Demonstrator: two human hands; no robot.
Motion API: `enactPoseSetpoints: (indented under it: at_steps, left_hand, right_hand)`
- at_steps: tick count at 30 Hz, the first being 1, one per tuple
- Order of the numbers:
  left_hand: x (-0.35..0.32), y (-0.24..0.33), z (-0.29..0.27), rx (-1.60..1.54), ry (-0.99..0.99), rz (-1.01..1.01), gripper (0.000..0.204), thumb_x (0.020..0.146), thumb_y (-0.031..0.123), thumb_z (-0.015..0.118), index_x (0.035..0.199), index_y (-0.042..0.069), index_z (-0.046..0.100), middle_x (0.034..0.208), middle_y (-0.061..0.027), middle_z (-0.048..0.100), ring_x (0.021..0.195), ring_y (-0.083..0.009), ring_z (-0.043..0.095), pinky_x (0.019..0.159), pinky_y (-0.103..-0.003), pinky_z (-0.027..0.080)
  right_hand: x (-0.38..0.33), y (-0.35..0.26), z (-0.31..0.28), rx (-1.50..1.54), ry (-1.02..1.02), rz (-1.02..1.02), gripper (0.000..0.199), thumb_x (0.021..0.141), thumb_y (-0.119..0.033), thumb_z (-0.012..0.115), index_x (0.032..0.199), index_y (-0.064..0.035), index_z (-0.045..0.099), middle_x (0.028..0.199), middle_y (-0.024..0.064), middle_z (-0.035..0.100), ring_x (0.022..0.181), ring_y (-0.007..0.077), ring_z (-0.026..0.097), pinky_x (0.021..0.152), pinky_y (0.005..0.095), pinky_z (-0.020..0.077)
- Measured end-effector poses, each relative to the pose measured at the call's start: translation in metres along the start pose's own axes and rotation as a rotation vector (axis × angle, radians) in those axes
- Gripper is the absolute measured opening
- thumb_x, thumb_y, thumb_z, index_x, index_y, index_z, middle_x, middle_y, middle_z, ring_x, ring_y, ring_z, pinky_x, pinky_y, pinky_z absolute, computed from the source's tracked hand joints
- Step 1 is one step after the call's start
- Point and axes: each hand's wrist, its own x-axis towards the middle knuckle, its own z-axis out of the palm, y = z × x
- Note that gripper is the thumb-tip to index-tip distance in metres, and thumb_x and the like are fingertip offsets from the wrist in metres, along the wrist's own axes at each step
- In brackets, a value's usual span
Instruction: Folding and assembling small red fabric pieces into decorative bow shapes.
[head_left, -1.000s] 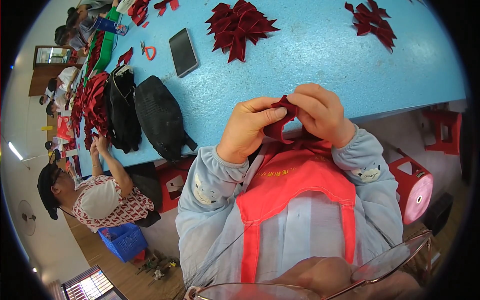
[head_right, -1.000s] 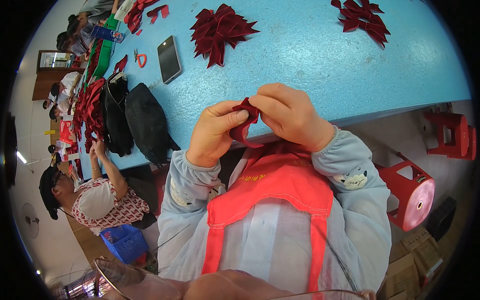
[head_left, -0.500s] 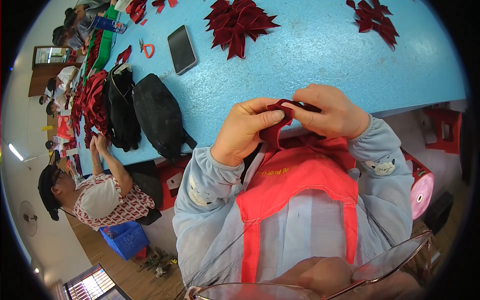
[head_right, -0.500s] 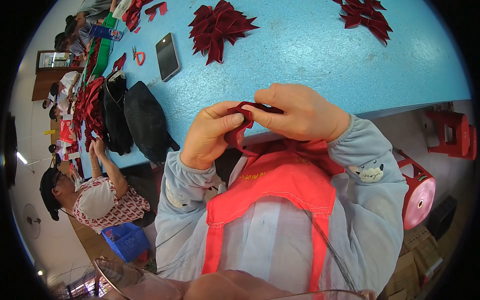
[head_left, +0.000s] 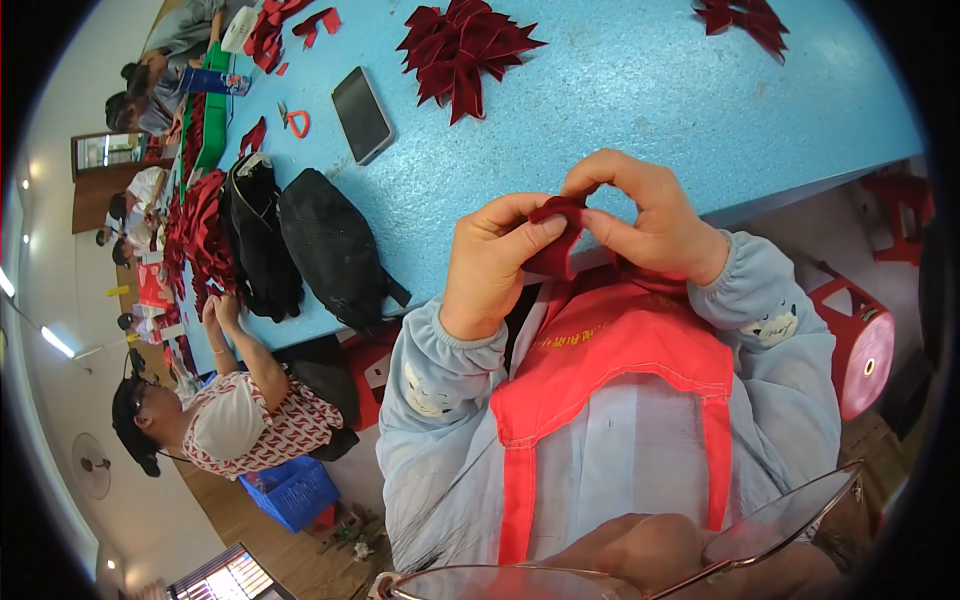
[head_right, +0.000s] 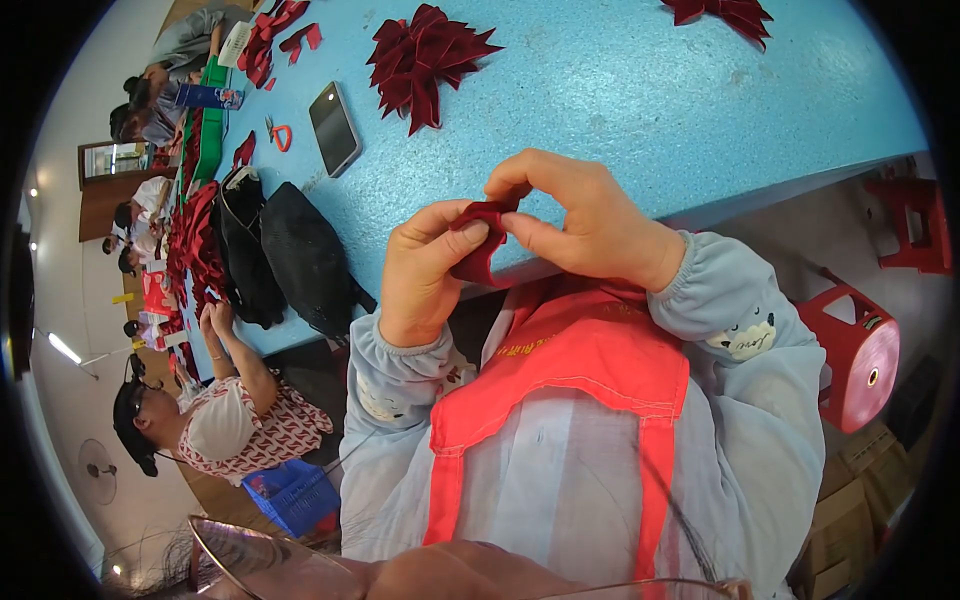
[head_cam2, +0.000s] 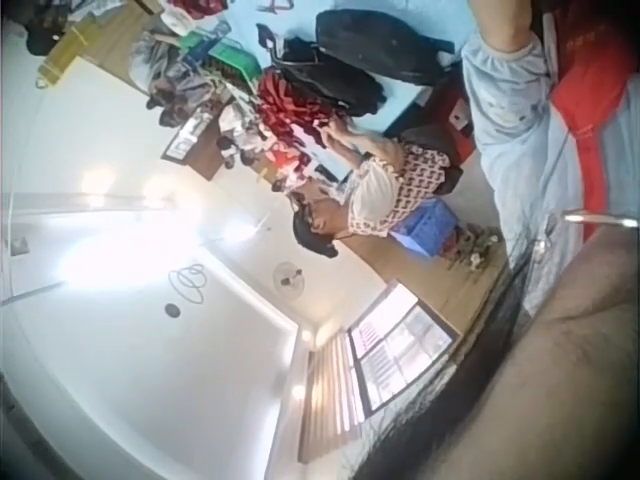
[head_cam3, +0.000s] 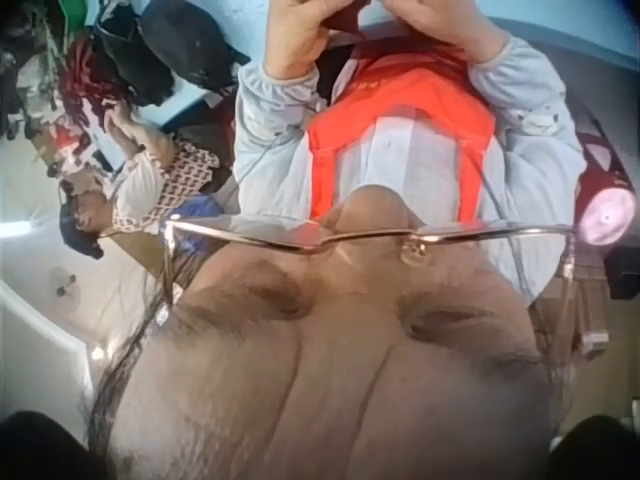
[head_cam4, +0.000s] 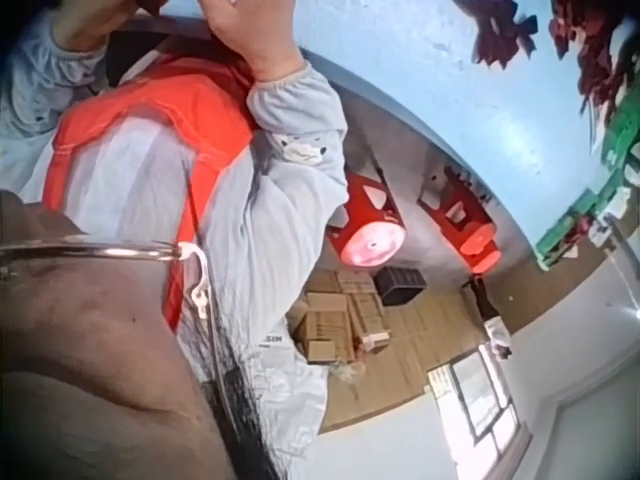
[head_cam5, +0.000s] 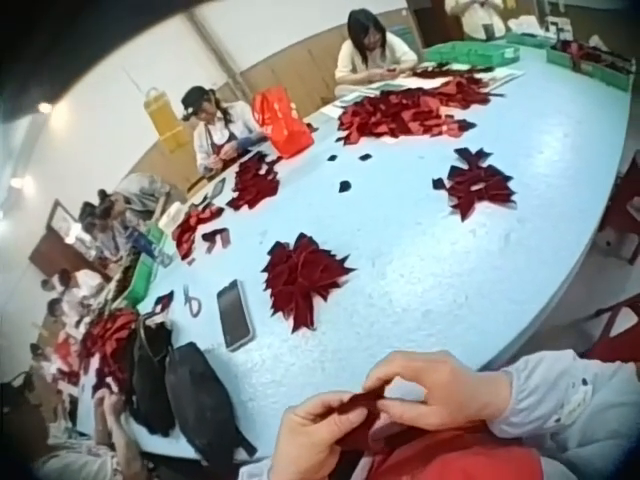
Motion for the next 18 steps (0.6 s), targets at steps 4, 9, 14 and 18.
enactPoseSetpoints:
  at_steps: [4,9,14,18]
  left_hand:
    - [-0.008,0.009,0.007,0.057,0.038,0.035,0.017,0.082,0.0,0.062,0.098,-0.003,0.063,0.088,-0.0087,0.065,0.078,-0.013,0.062,0.069,-0.023,0.05]
    - [-0.013,0.011,0.005,0.167,0.073,0.104,0.015,0.082,0.001,0.062,0.097,-0.003,0.063,0.086,-0.0077,0.065,0.074,-0.0111,0.061,0.065,-0.022,0.05]
    - [-0.012,0.008,0.002,0.238,0.097,0.112,0.014,0.083,0.001,0.062,0.097,-0.002,0.063,0.086,-0.0069,0.065,0.075,-0.0095,0.06,0.067,-0.021,0.049]
    - [-0.007,0.004,0.003,0.254,0.081,0.236,0.015,0.084,0.001,0.061,0.098,-0.002,0.063,0.089,-0.0074,0.064,0.078,-0.0101,0.06,0.07,-0.021,0.049]
  right_hand:
    - [-0.004,-0.002,0.011,0.119,0.067,0.107,0.03,0.076,0.004,0.056,0.106,-0.0008,0.054,0.094,0.0092,0.058,0.084,0.0182,0.058,0.071,0.0298,0.0479]
    - [0.0,-0.011,0.011,0.177,0.008,0.231,0.027,0.076,0.004,0.056,0.102,-0.0008,0.056,0.088,0.0085,0.058,0.081,0.0176,0.058,0.069,0.0284,0.047]
    - [0.005,-0.002,0.009,-0.095,0.032,-0.032,0.02,0.077,0.005,0.056,0.095,-0.0007,0.059,0.08,0.0079,0.057,0.075,0.0183,0.057,0.065,0.0269,0.0452]
    - [0.01,-0.005,0.006,-0.139,-0.002,0.034,0.012,0.078,0.004,0.056,0.088,-0.0001,0.06,0.074,0.0069,0.055,0.068,0.0189,0.054,0.061,0.0271,0.0424]
